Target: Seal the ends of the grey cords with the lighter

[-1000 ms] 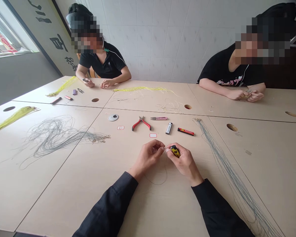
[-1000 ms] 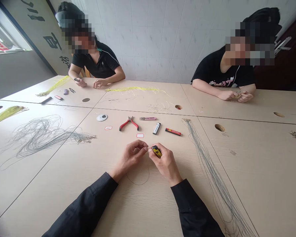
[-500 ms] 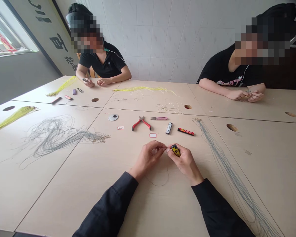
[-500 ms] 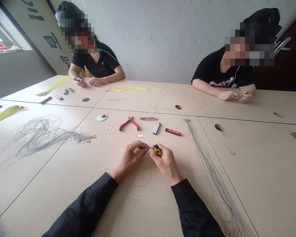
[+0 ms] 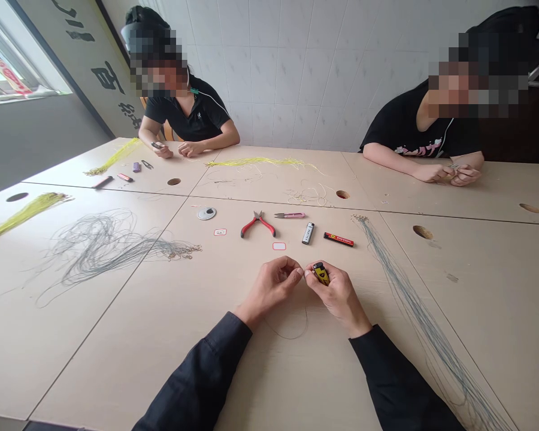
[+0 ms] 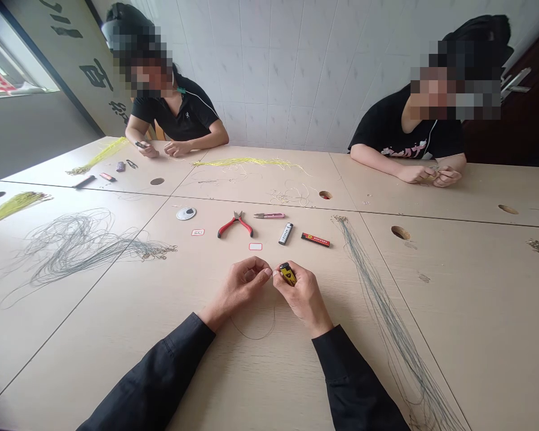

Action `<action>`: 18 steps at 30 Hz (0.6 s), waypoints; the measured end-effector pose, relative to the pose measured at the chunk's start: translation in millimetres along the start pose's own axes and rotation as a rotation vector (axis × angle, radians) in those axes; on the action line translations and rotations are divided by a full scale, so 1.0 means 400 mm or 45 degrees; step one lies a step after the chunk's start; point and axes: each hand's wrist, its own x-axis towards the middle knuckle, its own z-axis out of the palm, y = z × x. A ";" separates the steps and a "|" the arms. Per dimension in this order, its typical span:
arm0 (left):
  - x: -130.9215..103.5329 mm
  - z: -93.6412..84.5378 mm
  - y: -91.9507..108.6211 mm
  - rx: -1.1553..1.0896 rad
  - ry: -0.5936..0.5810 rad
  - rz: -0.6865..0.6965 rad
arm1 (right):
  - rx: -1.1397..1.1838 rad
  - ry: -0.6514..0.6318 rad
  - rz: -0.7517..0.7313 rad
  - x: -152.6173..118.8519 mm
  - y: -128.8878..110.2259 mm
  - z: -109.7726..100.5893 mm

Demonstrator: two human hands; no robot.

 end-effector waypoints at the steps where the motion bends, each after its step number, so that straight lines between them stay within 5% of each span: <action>1: 0.000 0.000 -0.001 -0.012 -0.001 -0.006 | -0.001 -0.009 -0.010 0.000 0.001 0.000; 18: 0.008 0.004 -0.025 -0.026 0.023 -0.035 | 0.032 -0.049 0.040 0.002 0.016 0.003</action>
